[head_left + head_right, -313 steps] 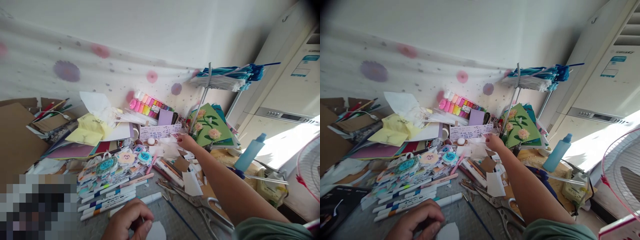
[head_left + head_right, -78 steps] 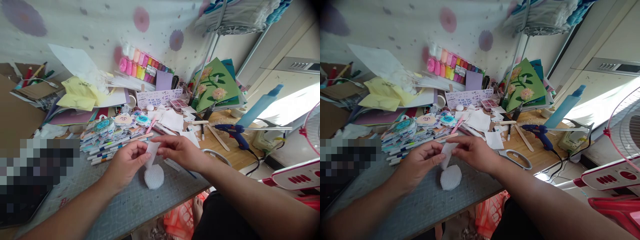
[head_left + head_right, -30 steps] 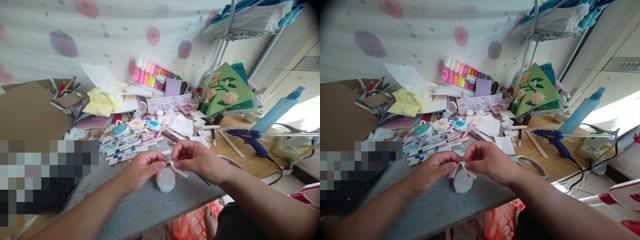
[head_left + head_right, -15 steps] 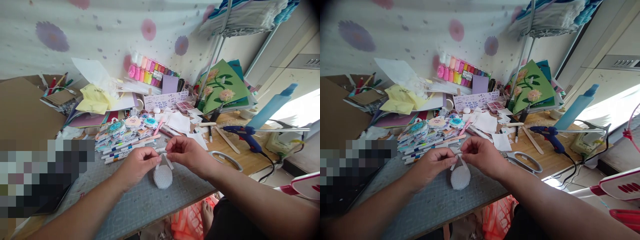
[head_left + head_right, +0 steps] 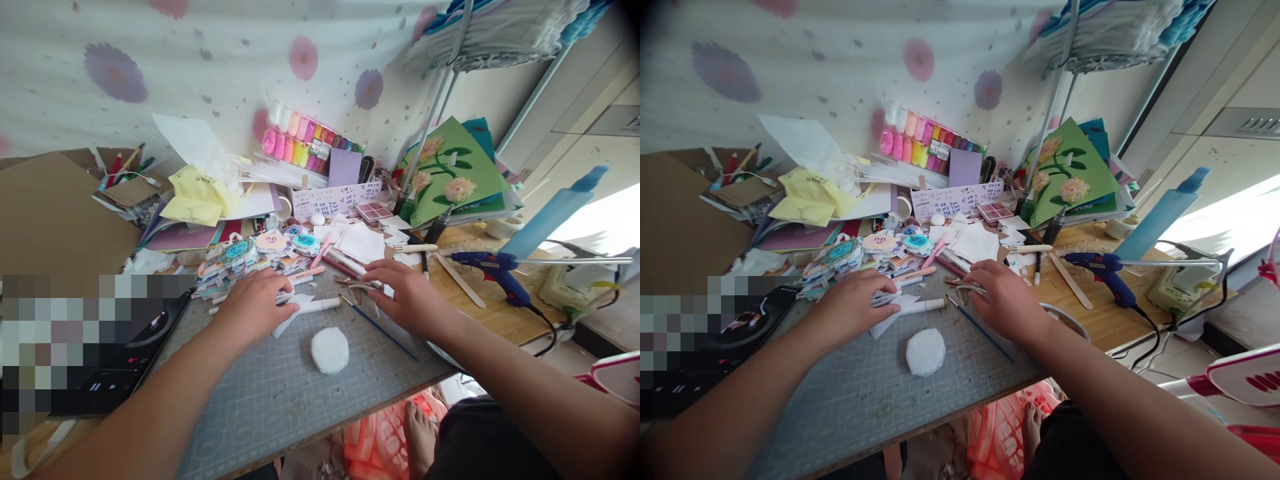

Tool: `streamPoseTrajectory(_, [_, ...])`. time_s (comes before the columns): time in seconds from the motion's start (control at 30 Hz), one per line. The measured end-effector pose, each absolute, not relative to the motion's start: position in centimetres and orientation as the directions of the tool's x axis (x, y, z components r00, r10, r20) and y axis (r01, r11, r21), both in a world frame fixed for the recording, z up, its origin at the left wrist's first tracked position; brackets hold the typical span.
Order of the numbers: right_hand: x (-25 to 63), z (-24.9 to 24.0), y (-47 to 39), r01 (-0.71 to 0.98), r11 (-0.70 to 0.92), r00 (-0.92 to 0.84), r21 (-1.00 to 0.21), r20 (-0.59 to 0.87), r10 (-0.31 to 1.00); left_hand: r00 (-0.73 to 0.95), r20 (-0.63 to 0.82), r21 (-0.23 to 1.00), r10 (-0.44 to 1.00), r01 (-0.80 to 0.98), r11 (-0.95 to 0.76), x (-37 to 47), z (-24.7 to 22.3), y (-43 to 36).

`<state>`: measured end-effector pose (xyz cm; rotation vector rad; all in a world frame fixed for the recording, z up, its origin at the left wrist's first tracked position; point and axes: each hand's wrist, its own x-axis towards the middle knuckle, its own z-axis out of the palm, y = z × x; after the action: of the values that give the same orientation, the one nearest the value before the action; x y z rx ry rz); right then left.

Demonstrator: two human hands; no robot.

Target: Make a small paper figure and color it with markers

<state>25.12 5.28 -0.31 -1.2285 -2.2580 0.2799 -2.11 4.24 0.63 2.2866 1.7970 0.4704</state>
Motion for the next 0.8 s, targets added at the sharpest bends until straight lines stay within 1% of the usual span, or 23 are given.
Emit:
streamPoseTrajectory(0.03, [25.0, -0.2, 5.0, 0.709, 0.577, -0.443, -0.405, 0.381, 0.811, 0.222, 0.126, 0.344, 0.967, 0.904, -0.252, -2.1, 0.4, 4.3])
streamPoseTrajectory(0.07, [24.9, -0.1, 4.8, 0.700, 0.585, -0.448, -0.409, 0.387, 0.806, 0.233, 0.127, 0.344, 0.964, 0.901, -0.263, -2.0, 0.3, 4.3])
streamPoseTrajectory(0.13, [24.5, 0.2, 4.3, 0.666, 0.596, -0.454, -0.448, 0.390, 0.801, 0.250, 0.142, 0.361, 0.958, 0.888, -0.285, -1.6, 0.2, 4.2])
streamPoseTrajectory(0.2, [24.0, 0.6, 3.6, 0.616, 0.590, -0.461, -0.521, 0.369, 0.807, 0.260, 0.176, 0.389, 0.949, 0.868, -0.310, -0.9, 0.3, 3.7])
streamPoseTrajectory(0.27, [23.2, 1.0, 3.0, 0.535, 0.536, -0.467, -0.653, 0.300, 0.832, 0.264, 0.211, 0.456, 0.941, 0.825, -0.334, 0.2, 0.4, 2.9])
streamPoseTrajectory(0.3, [22.8, 1.0, 2.6, 0.473, 0.483, -0.476, -0.736, 0.247, 0.844, 0.274, 0.220, 0.501, 0.936, 0.792, -0.349, 0.7, 0.3, 2.3])
streamPoseTrajectory(0.33, [22.4, 1.1, 2.3, 0.403, 0.416, -0.489, -0.815, 0.193, 0.851, 0.267, 0.213, 0.636, 0.940, 0.693, -0.341, 1.3, 0.2, 1.7])
streamPoseTrajectory(0.37, [21.9, 1.0, 2.1, 0.332, 0.344, -0.495, -0.878, 0.148, 0.856, 0.258, 0.190, 0.735, 0.947, 0.602, -0.311, 1.9, 0.1, 1.1])
streamPoseTrajectory(0.4, [21.6, 1.0, 1.9, 0.269, 0.276, -0.483, -0.923, 0.119, 0.868, 0.252, 0.154, 0.796, 0.956, 0.542, -0.271, 2.4, -0.1, 0.5])
streamPoseTrajectory(0.43, [21.3, 0.9, 1.7, 0.220, 0.218, -0.458, -0.951, 0.097, 0.884, 0.257, 0.122, 0.830, 0.959, 0.503, -0.241, 2.8, -0.3, 0.1])
streamPoseTrajectory(0.57, [21.1, 0.4, 1.6, 0.122, 0.063, -0.341, -0.990, 0.018, 0.940, 0.284, 0.112, 0.914, 0.952, 0.347, -0.211, 3.4, -1.0, -0.8])
streamPoseTrajectory(0.63, [21.6, 0.2, 1.8, 0.095, 0.028, -0.316, -0.995, -0.003, 0.949, 0.316, 0.096, 0.947, 0.944, 0.263, -0.184, 3.4, -1.1, -0.8])
streamPoseTrajectory(0.73, [22.2, 0.1, 2.0, 0.085, 0.065, -0.260, -0.994, 0.041, 0.965, 0.354, -0.019, 0.983, 0.935, 0.176, -0.047, 3.3, -1.0, -0.6])
streamPoseTrajectory(0.8, [22.4, 0.2, 2.1, 0.096, 0.117, -0.232, -0.989, 0.092, 0.968, 0.367, -0.077, 0.978, 0.927, 0.209, -0.001, 3.4, -0.8, -0.5])
